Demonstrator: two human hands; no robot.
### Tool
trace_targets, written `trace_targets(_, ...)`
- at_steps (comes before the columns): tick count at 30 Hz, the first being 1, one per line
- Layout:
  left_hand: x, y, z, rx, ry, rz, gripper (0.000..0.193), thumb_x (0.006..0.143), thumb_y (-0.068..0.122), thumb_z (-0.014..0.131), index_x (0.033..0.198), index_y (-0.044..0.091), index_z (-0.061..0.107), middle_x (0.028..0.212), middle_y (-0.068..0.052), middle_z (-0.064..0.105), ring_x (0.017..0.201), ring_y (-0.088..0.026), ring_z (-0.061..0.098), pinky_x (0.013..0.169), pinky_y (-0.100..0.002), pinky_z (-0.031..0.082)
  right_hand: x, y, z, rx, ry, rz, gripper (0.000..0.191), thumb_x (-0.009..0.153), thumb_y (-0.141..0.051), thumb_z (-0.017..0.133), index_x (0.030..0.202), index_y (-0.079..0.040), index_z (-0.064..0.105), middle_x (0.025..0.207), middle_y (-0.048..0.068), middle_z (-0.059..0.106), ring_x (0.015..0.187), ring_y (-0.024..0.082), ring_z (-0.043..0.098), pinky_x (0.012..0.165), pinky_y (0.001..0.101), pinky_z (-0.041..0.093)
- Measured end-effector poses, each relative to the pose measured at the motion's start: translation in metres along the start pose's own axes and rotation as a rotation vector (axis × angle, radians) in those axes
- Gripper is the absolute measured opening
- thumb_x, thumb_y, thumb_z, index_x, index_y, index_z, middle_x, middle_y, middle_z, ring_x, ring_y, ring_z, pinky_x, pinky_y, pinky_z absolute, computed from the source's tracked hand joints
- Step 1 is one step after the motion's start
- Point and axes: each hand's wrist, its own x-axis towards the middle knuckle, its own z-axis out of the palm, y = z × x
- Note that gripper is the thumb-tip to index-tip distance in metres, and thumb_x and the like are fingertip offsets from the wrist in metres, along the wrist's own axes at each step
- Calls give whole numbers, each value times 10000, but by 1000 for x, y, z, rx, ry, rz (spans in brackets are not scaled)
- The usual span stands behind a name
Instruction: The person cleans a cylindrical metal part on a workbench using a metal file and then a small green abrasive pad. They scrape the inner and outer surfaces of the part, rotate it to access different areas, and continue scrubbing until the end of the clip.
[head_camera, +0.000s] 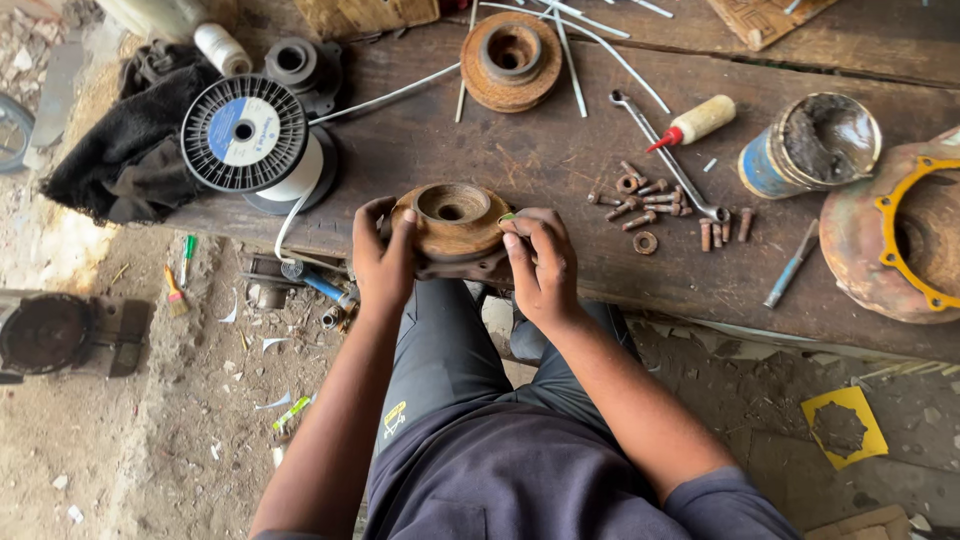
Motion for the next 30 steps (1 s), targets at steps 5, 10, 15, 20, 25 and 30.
trace_targets(5,18,-15,-20,-202,-178,-102,414,1002,264,595,1333,22,541,1292,-130,634,1173,-213,578,973,-338,457,1,-18,5,85,-124,37,99,1015,-15,595,1097,19,637,1105,138,612,942,229,655,766,304,547)
trace_targets(10,10,-39,-28,-236,-202,66,389,1059,257,535,1363,14,544,1329,-144,627,1269,-213,560,1113,-326,422,2,-13,3,-27,-28,-79,99,1031,-12,583,1116,-1,634,1142,115,613,1028,236,631,866,334,533)
trace_targets(15,-2,-47,-21,56,-35,140,399,1072,292,455,1349,58,621,1334,-144,651,1292,-284,536,1155,-388,377,-9,5,15,91,-12,159,103,1034,-30,574,1107,13,632,1150,114,608,1035,195,629,816,278,540)
trace_targets(20,-26,-37,2,421,69,217,442,990,346,554,1342,84,602,1455,-152,573,1356,-368,461,1154,-482,325,-5,25,18,69,50,117,85,1059,-19,554,1106,14,616,1142,105,602,1097,217,592,962,331,502)
trace_targets(25,-49,-13,36,537,115,279,696,932,474,647,1390,-32,505,1460,-226,489,1400,-406,437,1161,-548,281,28,51,19,39,109,13,65,1061,3,550,1115,28,575,1142,123,581,1102,250,568,1030,369,470)
trace_targets(30,-53,6,21,503,-41,274,860,848,582,733,1358,-67,493,1314,-250,519,1266,-419,483,1092,-529,366,62,58,2,-236,-19,-170,76,1058,6,559,1104,28,615,1132,151,605,1082,297,607,978,395,503)
